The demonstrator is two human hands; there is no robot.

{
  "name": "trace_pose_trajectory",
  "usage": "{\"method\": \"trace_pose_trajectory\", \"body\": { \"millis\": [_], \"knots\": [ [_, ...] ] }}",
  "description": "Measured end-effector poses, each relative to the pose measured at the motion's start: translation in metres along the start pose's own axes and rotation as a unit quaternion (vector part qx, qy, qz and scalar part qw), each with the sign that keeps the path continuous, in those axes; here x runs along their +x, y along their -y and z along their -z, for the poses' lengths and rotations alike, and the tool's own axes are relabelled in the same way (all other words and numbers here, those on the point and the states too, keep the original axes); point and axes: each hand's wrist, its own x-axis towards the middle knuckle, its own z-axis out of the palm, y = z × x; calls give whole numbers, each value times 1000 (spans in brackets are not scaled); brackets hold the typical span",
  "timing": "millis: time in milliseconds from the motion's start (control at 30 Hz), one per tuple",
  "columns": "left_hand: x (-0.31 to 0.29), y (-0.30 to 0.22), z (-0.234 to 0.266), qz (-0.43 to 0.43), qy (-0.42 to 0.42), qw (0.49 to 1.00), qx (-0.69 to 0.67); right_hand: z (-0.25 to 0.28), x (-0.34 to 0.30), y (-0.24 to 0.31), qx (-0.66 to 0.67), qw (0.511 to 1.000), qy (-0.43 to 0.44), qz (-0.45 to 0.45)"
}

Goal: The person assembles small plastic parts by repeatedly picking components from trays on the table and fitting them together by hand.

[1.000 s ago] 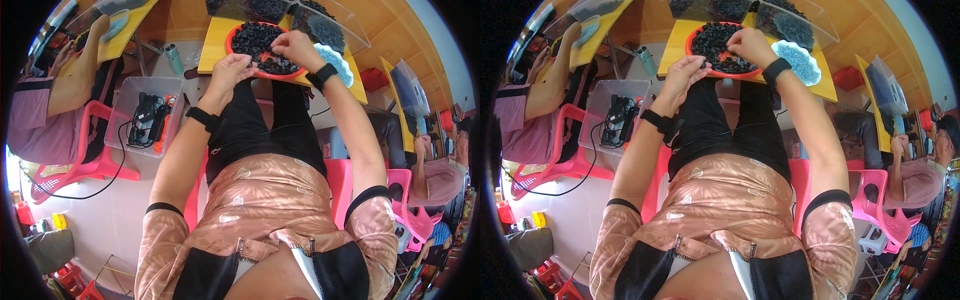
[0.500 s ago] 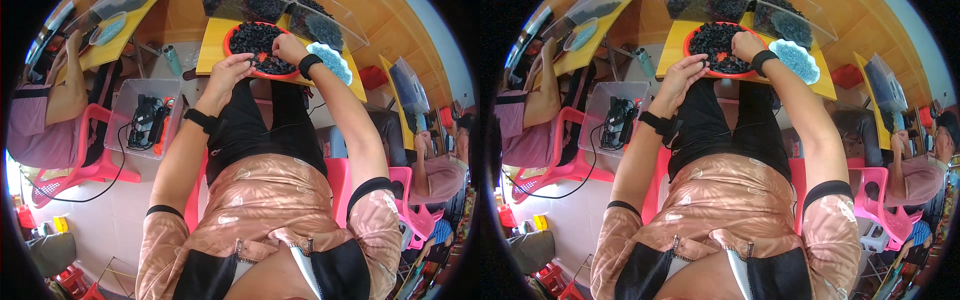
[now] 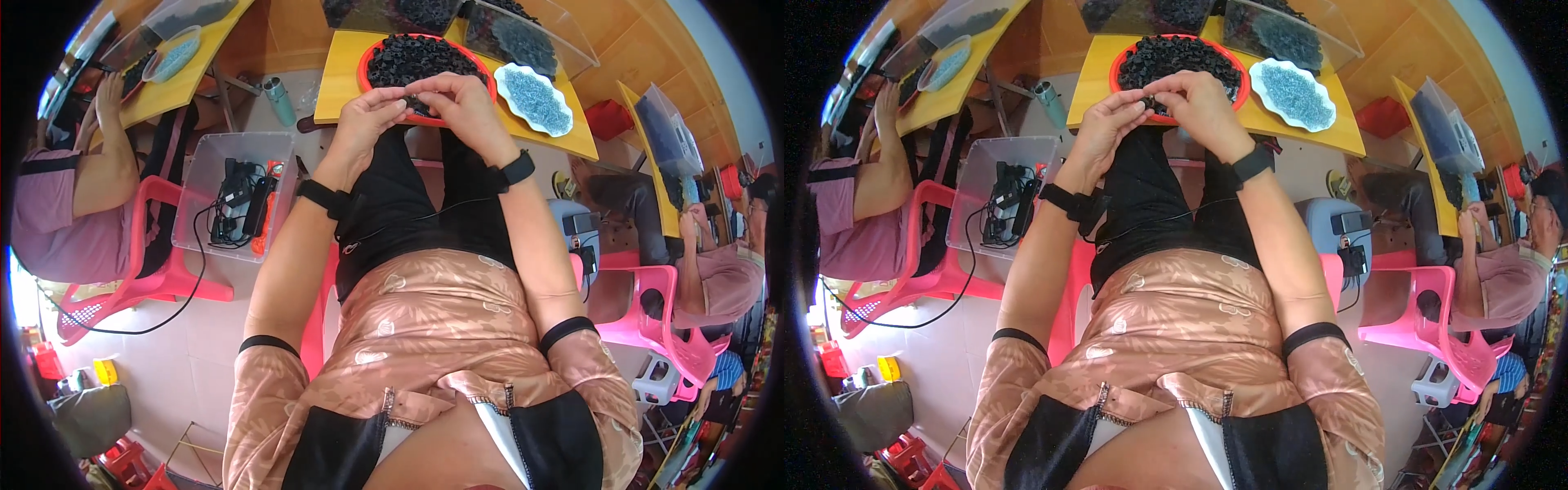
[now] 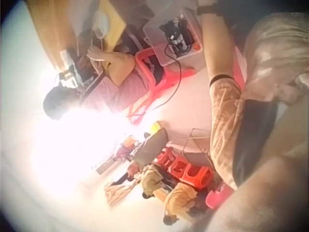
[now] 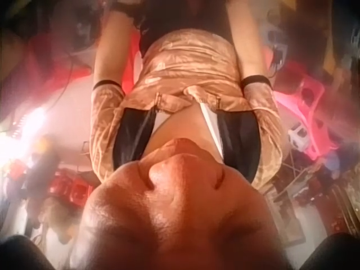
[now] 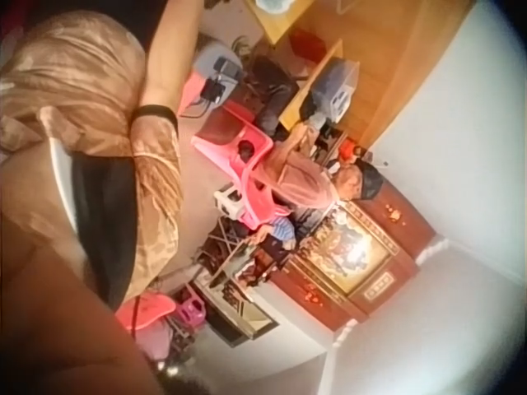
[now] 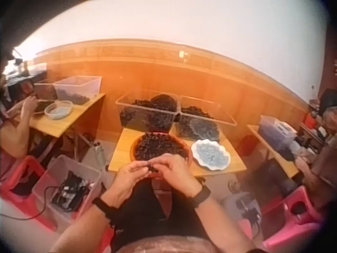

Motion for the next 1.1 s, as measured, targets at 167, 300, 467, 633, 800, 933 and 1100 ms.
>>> {"method": "trace_pose_trajectory", "body": {
  "millis": [167, 300, 467, 633, 800, 933, 1100],
  "knots": [
    [-1, -1, 0, -1, -1, 1000, 9, -6, -7, 6, -10, 999, -41, -28],
    [-1, -1, -1, -6, 9, 1000, 21, -4, -9, 7, 34, 996, -35, -68],
    [-2, -3, 2, -17, 44, 997, 60, 2, -12, 2, 168, 979, -7, -118],
    [-10, -11, 3, 68, 174, 982, 18, 14, -23, 0, 248, 940, 92, -214],
    [-9, -7, 2, 74, 147, 986, -40, 23, -19, -8, 165, 957, 54, -232],
    [-2, -5, 8, 64, 82, 988, -112, 36, 15, -44, -35, 993, 36, -110],
    [3, -5, 12, 57, 43, 987, -147, 24, 59, -68, -247, 965, 78, -49]
  ]
}}
